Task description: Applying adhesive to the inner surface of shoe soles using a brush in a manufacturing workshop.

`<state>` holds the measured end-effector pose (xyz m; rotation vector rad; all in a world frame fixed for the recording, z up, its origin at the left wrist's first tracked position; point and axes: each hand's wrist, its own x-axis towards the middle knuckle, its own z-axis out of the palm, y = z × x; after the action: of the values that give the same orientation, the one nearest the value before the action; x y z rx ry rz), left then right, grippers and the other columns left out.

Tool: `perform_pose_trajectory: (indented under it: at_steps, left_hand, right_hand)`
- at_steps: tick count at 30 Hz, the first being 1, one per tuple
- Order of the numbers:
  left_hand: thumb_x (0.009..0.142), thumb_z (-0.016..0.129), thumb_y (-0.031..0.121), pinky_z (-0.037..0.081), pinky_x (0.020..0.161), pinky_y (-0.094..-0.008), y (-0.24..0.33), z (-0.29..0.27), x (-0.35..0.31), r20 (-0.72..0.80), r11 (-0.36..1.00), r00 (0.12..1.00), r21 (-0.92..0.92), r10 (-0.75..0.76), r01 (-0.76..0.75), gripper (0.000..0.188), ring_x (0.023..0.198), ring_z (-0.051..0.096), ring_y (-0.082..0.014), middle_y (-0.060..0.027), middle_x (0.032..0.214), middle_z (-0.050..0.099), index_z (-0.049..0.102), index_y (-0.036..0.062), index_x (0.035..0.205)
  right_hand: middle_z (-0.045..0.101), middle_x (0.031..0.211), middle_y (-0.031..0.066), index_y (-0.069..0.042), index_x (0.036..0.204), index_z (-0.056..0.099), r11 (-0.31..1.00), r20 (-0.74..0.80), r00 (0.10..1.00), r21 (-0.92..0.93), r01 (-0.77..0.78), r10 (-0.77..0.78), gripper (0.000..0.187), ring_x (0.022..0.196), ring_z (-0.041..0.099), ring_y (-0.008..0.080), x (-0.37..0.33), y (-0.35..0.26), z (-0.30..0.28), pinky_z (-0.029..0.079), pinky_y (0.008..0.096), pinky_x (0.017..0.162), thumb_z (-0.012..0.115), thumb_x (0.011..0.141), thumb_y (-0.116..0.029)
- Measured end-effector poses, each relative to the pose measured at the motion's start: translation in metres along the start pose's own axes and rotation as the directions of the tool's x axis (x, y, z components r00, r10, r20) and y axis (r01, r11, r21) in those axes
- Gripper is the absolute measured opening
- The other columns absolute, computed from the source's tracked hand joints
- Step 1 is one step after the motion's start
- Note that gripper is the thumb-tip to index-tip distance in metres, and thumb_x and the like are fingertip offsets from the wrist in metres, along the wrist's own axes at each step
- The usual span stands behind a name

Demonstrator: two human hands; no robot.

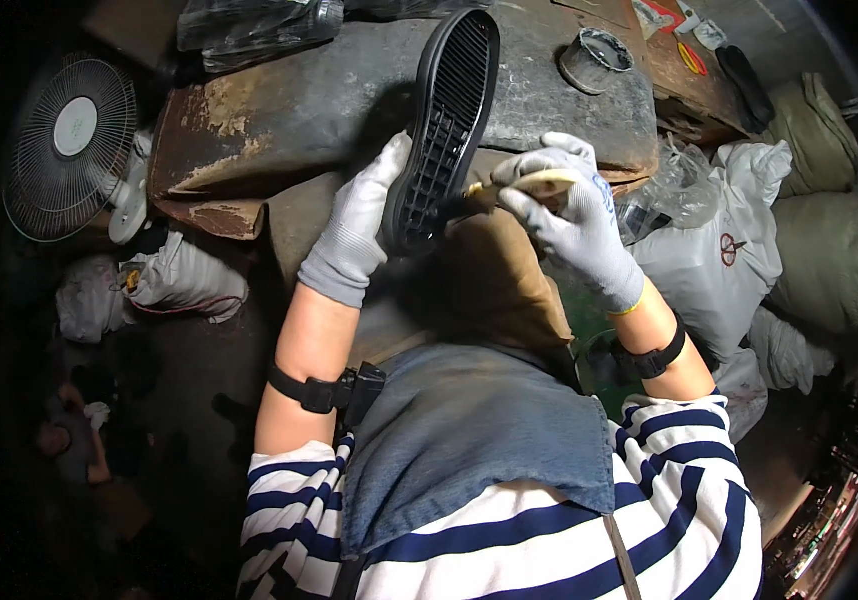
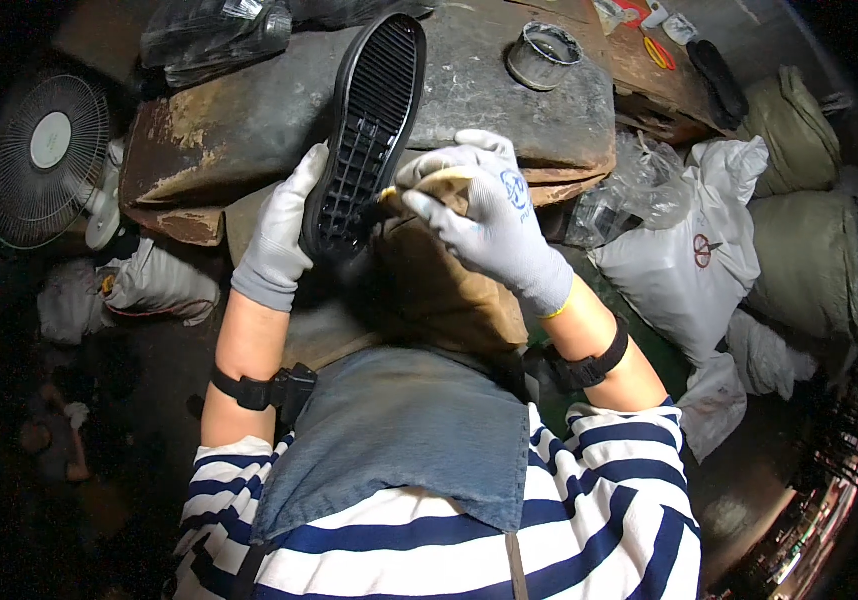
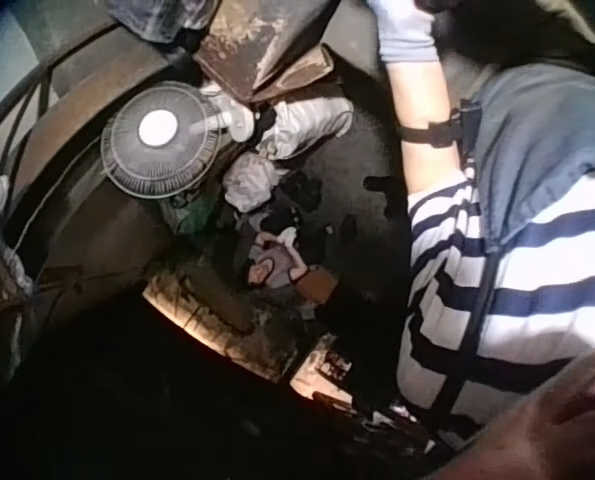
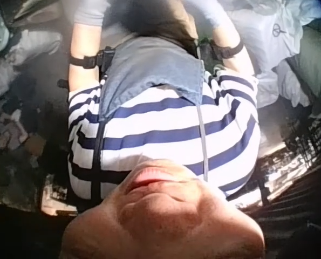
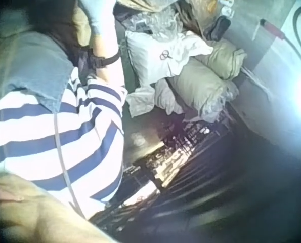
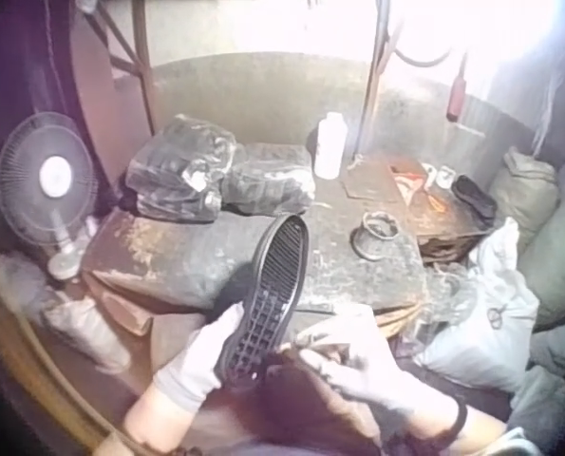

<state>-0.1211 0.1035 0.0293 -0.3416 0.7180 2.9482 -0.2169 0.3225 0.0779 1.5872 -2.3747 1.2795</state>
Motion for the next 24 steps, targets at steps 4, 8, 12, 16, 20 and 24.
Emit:
perform_pose_trajectory:
  at_steps: [4,8,12,16,20,24]
  left_hand:
    - [0.107,0.04,0.038,0.063,0.072,-0.0371,-0.002,0.009,-0.008,0.047,0.97,0.999,0.242,0.016,-0.027,0.044,0.093,0.071,-0.0214,-0.0112,0.116,0.069,0.051,0.0095,0.139]
    - [0.107,0.039,0.036,0.064,0.066,-0.0363,-0.007,0.009,-0.012,-0.016,0.976,0.999,0.215,-0.037,0.04,0.043,0.091,0.072,-0.0219,-0.0118,0.12,0.067,0.049,0.0114,0.142]
    - [0.107,0.039,0.036,0.064,0.07,-0.0424,-0.016,-0.002,-0.015,-0.039,0.97,0.995,0.222,-0.09,0.096,0.044,0.095,0.072,-0.0261,-0.0147,0.122,0.065,0.049,0.0105,0.142]
    - [0.106,0.04,0.038,0.064,0.071,-0.0472,-0.027,-0.013,-0.015,0.011,0.98,0.987,0.119,-0.162,0.16,0.047,0.096,0.071,-0.0305,-0.0181,0.123,0.065,0.049,0.0078,0.141]
    - [0.105,0.04,0.044,0.063,0.073,-0.0529,-0.03,-0.018,-0.019,0.077,0.969,0.972,-0.091,-0.224,0.23,0.056,0.102,0.069,-0.0371,-0.0231,0.125,0.062,0.05,0.0009,0.138]
    - [0.105,0.038,0.043,0.061,0.073,-0.0595,-0.036,-0.014,-0.026,0.053,0.951,0.963,-0.152,-0.265,0.27,0.056,0.108,0.065,-0.0429,-0.0255,0.127,0.06,0.048,-0.0006,0.139]
  right_hand:
    - [0.072,0.096,-0.0015,-0.013,0.091,0.07,0.99,-0.113,0.992,-0.137,0.035,-0.05,0.011,0.096,0.063,0.0201,0.014,0.019,-0.017,0.036,0.0391,0.102,0.074,0.085,-0.022]
    - [0.071,0.091,-0.0014,-0.015,0.093,0.07,0.959,-0.164,0.982,-0.28,0.044,-0.093,0.014,0.095,0.061,0.022,0.025,0.055,-0.031,0.038,0.0378,0.098,0.076,0.083,-0.023]
    - [0.069,0.091,0.0004,-0.018,0.1,0.069,0.855,-0.168,0.935,-0.478,0.201,-0.314,0.02,0.1,0.059,0.0251,0.047,0.09,-0.045,0.038,0.0388,0.096,0.074,0.08,-0.023]
    - [0.069,0.094,0.001,-0.025,0.106,0.068,0.838,-0.116,0.952,-0.513,0.188,-0.284,0.034,0.098,0.06,0.0241,0.053,0.089,-0.043,0.037,0.04,0.097,0.073,0.073,-0.018]
    - [0.069,0.097,-0.0012,-0.027,0.108,0.069,0.901,-0.061,0.966,-0.379,0.211,-0.252,0.042,0.101,0.06,0.0213,0.03,0.071,-0.028,0.035,0.0411,0.104,0.073,0.068,-0.014]
    - [0.069,0.095,-0.0023,-0.025,0.105,0.07,0.883,-0.09,0.975,-0.446,0.142,-0.203,0.027,0.101,0.062,0.0171,0.035,0.079,-0.03,0.035,0.0423,0.104,0.076,0.078,-0.025]
